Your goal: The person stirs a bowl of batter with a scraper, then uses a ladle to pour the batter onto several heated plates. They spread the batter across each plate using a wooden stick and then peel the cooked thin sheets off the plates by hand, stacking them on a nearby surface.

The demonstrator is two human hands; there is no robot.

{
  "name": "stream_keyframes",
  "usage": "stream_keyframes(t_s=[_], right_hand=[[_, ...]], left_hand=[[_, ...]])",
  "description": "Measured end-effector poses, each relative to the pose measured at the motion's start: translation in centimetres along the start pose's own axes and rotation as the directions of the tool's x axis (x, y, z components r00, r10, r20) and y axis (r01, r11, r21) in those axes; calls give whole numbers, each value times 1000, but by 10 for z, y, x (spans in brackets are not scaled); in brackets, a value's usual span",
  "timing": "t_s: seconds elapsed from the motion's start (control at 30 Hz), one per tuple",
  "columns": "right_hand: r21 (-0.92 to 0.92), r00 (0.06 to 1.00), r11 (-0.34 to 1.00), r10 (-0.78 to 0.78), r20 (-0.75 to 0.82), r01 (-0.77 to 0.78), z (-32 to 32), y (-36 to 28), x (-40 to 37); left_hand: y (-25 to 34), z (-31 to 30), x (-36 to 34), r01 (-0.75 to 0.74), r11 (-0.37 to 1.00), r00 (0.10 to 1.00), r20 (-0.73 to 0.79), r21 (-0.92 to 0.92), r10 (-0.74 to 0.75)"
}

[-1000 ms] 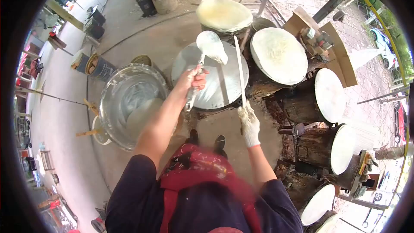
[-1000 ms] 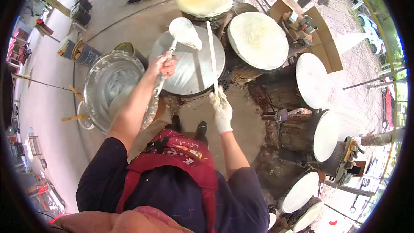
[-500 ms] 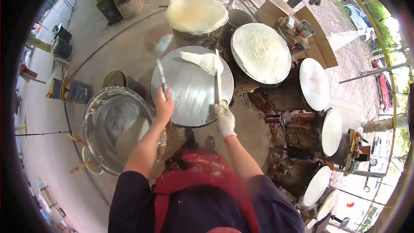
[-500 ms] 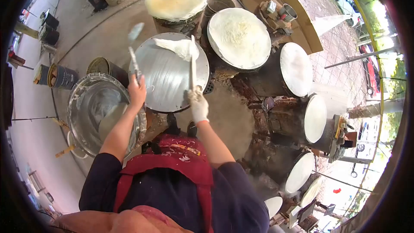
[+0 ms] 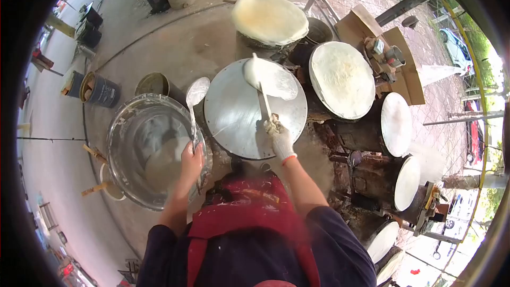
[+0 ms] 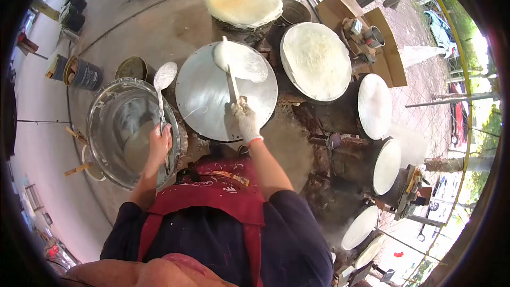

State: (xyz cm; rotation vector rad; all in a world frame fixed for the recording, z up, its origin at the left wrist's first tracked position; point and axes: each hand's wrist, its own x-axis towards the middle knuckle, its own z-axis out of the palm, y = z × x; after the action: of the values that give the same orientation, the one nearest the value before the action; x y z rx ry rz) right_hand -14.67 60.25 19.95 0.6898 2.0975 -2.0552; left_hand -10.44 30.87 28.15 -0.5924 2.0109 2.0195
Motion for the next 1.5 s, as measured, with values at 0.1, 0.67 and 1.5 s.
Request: stream_keyframes(t_s=[0.1,0.67,1.5], right_hand=[[-732,992,680,-109,-65,27,-48,-53,-11],[-295,891,954,174,419,-47,-68,-47,48],[-276,468,556,-237,851,784,-94,-60,136]], left_hand=[[2,-7,-14,-6,1000,999,-34,-2,5],[64,24,-62,-190,400,979,-144,-897,144],[282,148,-217,63,166,24,168,-984,986]])
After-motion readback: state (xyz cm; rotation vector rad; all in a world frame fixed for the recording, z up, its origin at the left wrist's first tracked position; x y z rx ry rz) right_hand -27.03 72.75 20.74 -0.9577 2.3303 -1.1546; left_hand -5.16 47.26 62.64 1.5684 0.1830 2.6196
